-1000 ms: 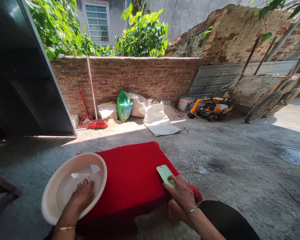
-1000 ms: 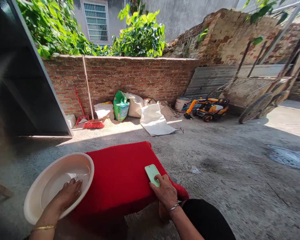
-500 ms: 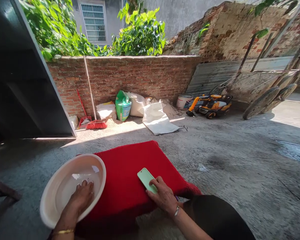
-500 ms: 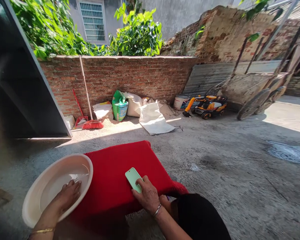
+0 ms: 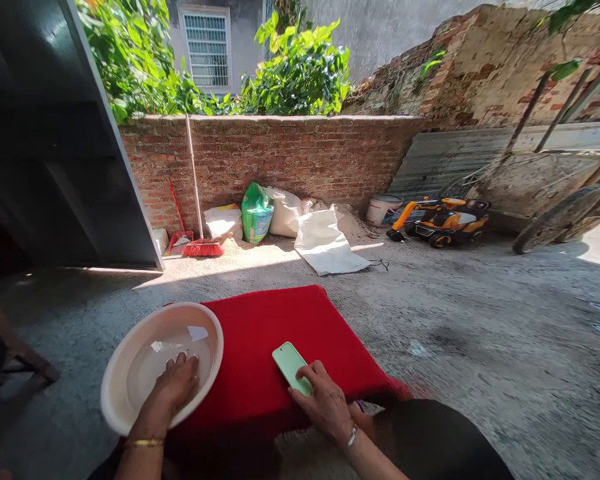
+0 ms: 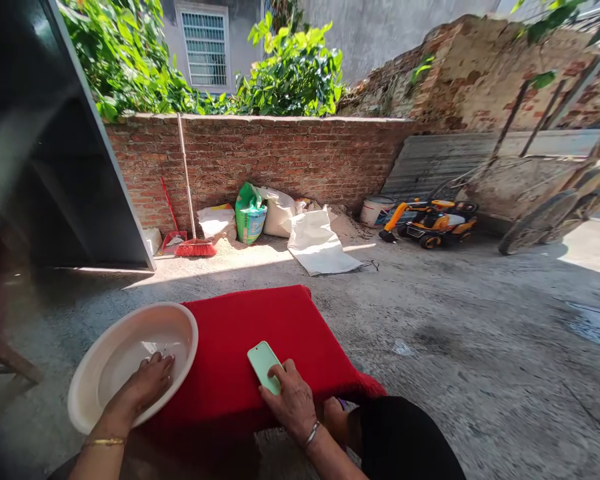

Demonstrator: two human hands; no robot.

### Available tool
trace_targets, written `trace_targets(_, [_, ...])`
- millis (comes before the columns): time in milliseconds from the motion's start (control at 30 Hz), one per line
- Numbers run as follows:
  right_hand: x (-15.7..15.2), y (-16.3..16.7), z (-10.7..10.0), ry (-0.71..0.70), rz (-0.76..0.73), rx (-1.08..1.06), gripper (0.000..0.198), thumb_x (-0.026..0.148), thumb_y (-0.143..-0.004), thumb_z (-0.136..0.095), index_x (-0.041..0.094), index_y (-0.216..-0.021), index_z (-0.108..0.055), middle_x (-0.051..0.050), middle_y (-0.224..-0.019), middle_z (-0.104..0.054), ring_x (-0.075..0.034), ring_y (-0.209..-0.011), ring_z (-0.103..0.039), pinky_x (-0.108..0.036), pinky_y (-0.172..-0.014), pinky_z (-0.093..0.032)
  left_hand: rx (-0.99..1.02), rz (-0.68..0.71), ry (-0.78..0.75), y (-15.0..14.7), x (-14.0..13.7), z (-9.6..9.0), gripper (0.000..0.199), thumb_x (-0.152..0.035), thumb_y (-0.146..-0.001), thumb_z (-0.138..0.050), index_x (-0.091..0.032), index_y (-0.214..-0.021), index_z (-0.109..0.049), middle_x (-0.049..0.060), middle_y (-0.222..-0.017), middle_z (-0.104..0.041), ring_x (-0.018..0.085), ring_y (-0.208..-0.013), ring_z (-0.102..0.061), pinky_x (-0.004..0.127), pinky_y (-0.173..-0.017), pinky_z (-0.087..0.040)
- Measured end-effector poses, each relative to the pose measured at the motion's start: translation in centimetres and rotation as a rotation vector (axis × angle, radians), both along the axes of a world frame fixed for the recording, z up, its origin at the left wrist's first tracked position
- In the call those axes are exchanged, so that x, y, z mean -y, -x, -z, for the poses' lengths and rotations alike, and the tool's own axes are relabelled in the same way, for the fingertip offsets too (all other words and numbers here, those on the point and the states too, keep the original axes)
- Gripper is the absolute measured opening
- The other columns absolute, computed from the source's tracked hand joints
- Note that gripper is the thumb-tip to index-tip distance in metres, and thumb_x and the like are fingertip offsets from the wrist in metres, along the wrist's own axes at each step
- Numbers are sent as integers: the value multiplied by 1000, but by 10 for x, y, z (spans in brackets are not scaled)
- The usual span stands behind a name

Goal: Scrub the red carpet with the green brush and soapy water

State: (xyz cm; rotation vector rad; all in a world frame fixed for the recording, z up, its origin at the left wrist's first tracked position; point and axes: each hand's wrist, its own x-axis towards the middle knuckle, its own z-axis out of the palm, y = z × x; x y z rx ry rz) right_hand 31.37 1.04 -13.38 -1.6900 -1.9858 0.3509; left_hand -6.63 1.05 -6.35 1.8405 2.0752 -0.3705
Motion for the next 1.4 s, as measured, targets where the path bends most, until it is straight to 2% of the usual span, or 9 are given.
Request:
trace_targets(133, [5,17,4,-34,-54,74,16,26,-89,-82,33,-103,-84,-1,-106,-77,-20,-92,-81,-26,-83,-60,10,-13,72,-2,-2,-4,53,-21,-115,-47,-24,-163,-67,19,-174,-63,36,-158,-65,47,-122,-57])
trace_targets(433, [-15,-73,1,-12,207,28,14,45,-96,-76,32,-101,-82,-1,-101,-71,-23,-87,-81,-29,-71,-57,38,-39,91,-12,0,-22,53,-16,-114,-48,-20,-163,-68,22,-176,-60,40,-159,-65,51,-125,-57])
trace_targets(633, [0,-40,2,-78,82,-28,8,38,-91,-79,33,-96,-79,2,-96,-70,-18,-74,-75,-28,-73,-60,22,-36,101,-13,4,-30,58,-14,-114,-44,-20,-168,-65,22,-179,-59,39,-161,-63,50,-127,-55])
trace_targets(767, [8,-20,2,-100,12,22,6,32,-90,-80,33,-95,-79,3,-95,-70,-17,-76,-76,-27,-73,-59,-9,-31,125,-12,2,-30,58,-16,-116,-42,-19,-169,-65,21,-179,-58,39,-161,-63,49,-128,-55])
trace_targets(933, [2,-57,-4,-32,190,40,5,36,-92,-81,33,-96,-79,2,-95,-67,-20,-82,-79,-28,-74,-57,-2,-26,112,-11,1,-27,57,-16,-115,-44,-21,-168,-65,21,-180,-58,37,-161,-64,48,-127,-56])
trace_targets(1100, [-4,-96,-9,8,329,-36,7,40,-96,-78,34,-94,-77,-4,-101,-72,-29,-89,-79,-39,-73,-58,21,-19,89,-12,4,-27,57,-18,-115,-45,-20,-169,-65,22,-180,-59,38,-161,-63,49,-127,-56])
trace_targets(1167, [-1,-86,-11,-16,319,-54,7,41,-96,-79,34,-93,-76,-5,-102,-73,-29,-88,-78,-40,-72,-58,25,-10,90,-13,3,-26,56,-19,-114,-45,-20,-166,-66,21,-178,-60,39,-159,-64,49,-126,-56])
trace_targets(1233, [6,-57,-12,-18,275,-49,6,39,-94,-80,34,-95,-77,-3,-102,-73,-26,-85,-78,-37,-73,-59,26,-3,81,-13,2,-24,55,-19,-114,-46,-21,-165,-67,21,-177,-61,39,-158,-65,50,-125,-55])
trace_targets(1400, [28,53,-12,88,-3,29,16,27,-88,-85,32,-102,-81,1,-106,-74,-20,-92,-79,-27,-84,-58,28,2,63,-15,-2,-21,53,-19,-114,-47,-22,-162,-70,23,-174,-63,40,-154,-68,51,-119,-59])
